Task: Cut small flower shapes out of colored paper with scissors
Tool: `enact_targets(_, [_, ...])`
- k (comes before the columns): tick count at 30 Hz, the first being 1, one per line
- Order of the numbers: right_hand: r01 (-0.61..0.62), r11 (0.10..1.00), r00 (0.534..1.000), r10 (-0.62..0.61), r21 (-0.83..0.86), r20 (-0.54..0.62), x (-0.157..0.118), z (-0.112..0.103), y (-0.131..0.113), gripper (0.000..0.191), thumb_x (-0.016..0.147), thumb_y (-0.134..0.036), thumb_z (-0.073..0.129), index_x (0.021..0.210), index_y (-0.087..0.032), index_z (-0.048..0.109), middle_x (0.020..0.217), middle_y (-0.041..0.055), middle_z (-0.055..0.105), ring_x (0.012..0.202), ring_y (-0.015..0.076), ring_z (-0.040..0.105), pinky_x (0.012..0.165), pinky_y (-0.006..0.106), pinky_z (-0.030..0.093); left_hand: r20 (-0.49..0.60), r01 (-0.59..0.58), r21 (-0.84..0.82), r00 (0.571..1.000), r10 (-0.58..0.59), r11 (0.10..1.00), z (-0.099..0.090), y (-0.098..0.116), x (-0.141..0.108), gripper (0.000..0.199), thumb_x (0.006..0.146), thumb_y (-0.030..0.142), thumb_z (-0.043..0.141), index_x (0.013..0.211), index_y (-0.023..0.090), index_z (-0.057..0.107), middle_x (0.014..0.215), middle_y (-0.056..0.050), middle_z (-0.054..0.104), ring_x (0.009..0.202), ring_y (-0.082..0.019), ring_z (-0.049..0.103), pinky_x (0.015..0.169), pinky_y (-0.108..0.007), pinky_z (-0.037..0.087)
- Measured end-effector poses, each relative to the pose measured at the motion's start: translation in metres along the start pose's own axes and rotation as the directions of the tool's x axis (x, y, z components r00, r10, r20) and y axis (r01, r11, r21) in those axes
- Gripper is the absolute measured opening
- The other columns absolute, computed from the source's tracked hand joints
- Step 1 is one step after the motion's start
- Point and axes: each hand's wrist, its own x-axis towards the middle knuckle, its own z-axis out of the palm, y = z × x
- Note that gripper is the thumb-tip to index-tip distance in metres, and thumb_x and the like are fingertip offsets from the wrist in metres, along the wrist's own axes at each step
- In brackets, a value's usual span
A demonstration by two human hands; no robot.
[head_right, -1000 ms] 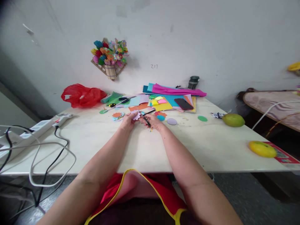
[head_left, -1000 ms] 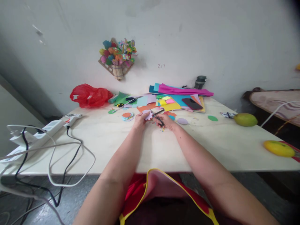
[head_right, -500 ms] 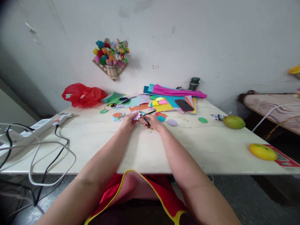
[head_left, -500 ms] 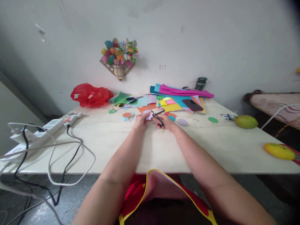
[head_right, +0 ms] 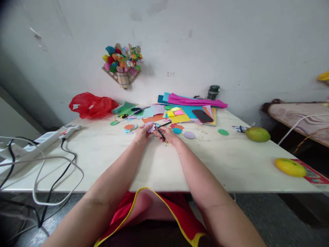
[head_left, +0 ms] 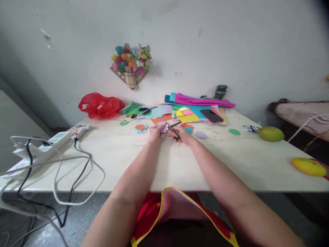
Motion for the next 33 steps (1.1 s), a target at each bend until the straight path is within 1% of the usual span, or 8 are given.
enact_targets(4, [0.0,1.0,1.0,0.0,0.014,-0.018,-0.002,0.001,-0.003,0.023,0.086,-0.034,0.08,0.082,-0.018,0.064,0.055,-0.0052,0.059,0.04,0.0063,0.048,0.037,0.016,0.03,-0.003,0.026,0.06,1.0,-0.026,0.998,-0.001,0.001,0.002,0.034,0.058,0.033,0.098,0.072,0.016,0.071,0.067,-0.004,0.074,0.059,-0.016,0.068,0.061,-0.027,0.053])
enact_targets(7, [-0.014,1.0,0.999,0.014,0.018,-0.03,-0.003,0.003,-0.006,0.024,0.085,-0.035,0.081,0.081,-0.018,0.065,0.054,-0.0055,0.058,0.04,0.0062,0.048,0.037,0.016,0.032,-0.012,0.018,0.107,1.0,-0.017,0.994,-0.004,-0.001,0.005,0.038,0.057,0.035,0.099,0.073,0.018,0.069,0.067,-0.002,0.073,0.059,-0.016,0.068,0.063,-0.028,0.054])
enact_targets(12, [-0.032,0.999,0.998,0.033,0.009,-0.053,-0.003,0.002,-0.006,0.022,0.086,-0.033,0.081,0.082,-0.017,0.066,0.053,-0.0056,0.058,0.039,0.0056,0.048,0.037,0.015,0.032,0.076,-0.021,0.128,0.997,0.012,0.992,-0.009,-0.007,0.01,0.045,0.055,0.046,0.099,0.074,0.018,0.069,0.07,-0.004,0.074,0.061,-0.017,0.068,0.063,-0.028,0.053])
enact_targets(15, [-0.029,1.0,0.998,0.029,0.009,-0.048,-0.002,0.001,-0.005,0.022,0.087,-0.034,0.08,0.083,-0.018,0.067,0.052,-0.0057,0.058,0.039,0.006,0.048,0.037,0.015,0.032,0.113,-0.023,0.136,0.994,0.008,0.99,-0.01,-0.007,0.009,0.046,0.057,0.049,0.099,0.075,0.017,0.07,0.071,-0.005,0.075,0.061,-0.016,0.066,0.063,-0.027,0.053])
enact_targets(22, [-0.039,0.999,0.997,0.041,0.024,-0.062,-0.006,0.001,-0.01,0.027,0.084,-0.037,0.085,0.083,-0.017,0.067,0.051,-0.0052,0.057,0.04,0.0074,0.05,0.036,0.016,0.033,0.1,0.028,0.114,0.994,-0.04,0.993,-0.007,-0.002,0.006,0.044,0.06,0.041,0.099,0.079,0.017,0.068,0.073,-0.005,0.075,0.064,-0.016,0.067,0.067,-0.028,0.055])
enact_targets(26, [-0.036,0.999,0.998,0.038,0.033,-0.05,-0.008,0.001,-0.011,0.027,0.085,-0.036,0.085,0.082,-0.017,0.066,0.051,-0.005,0.057,0.041,0.0072,0.05,0.037,0.016,0.033,0.07,0.048,0.1,0.996,-0.055,0.994,-0.006,-0.001,0.004,0.04,0.06,0.04,0.098,0.077,0.018,0.069,0.073,-0.005,0.075,0.064,-0.016,0.067,0.065,-0.029,0.055])
enact_targets(30, [-0.035,0.999,0.999,0.036,0.033,-0.032,-0.009,0.0,-0.011,0.025,0.087,-0.033,0.083,0.082,-0.016,0.065,0.053,-0.0048,0.059,0.04,0.0064,0.049,0.037,0.016,0.032,0.051,0.05,0.058,0.997,-0.053,0.997,-0.003,0.002,0.001,0.038,0.057,0.036,0.098,0.075,0.019,0.07,0.072,-0.004,0.075,0.062,-0.015,0.066,0.062,-0.027,0.054])
enact_targets(33, [-0.03,0.999,0.999,0.031,0.043,-0.017,-0.01,-0.002,-0.011,0.02,0.089,-0.03,0.08,0.083,-0.017,0.066,0.052,-0.0052,0.059,0.04,0.0062,0.049,0.037,0.016,0.032,0.055,0.053,0.058,0.997,-0.056,0.997,-0.003,0.005,-0.001,0.036,0.058,0.032,0.098,0.074,0.018,0.07,0.071,-0.004,0.074,0.063,-0.016,0.066,0.063,-0.027,0.054])
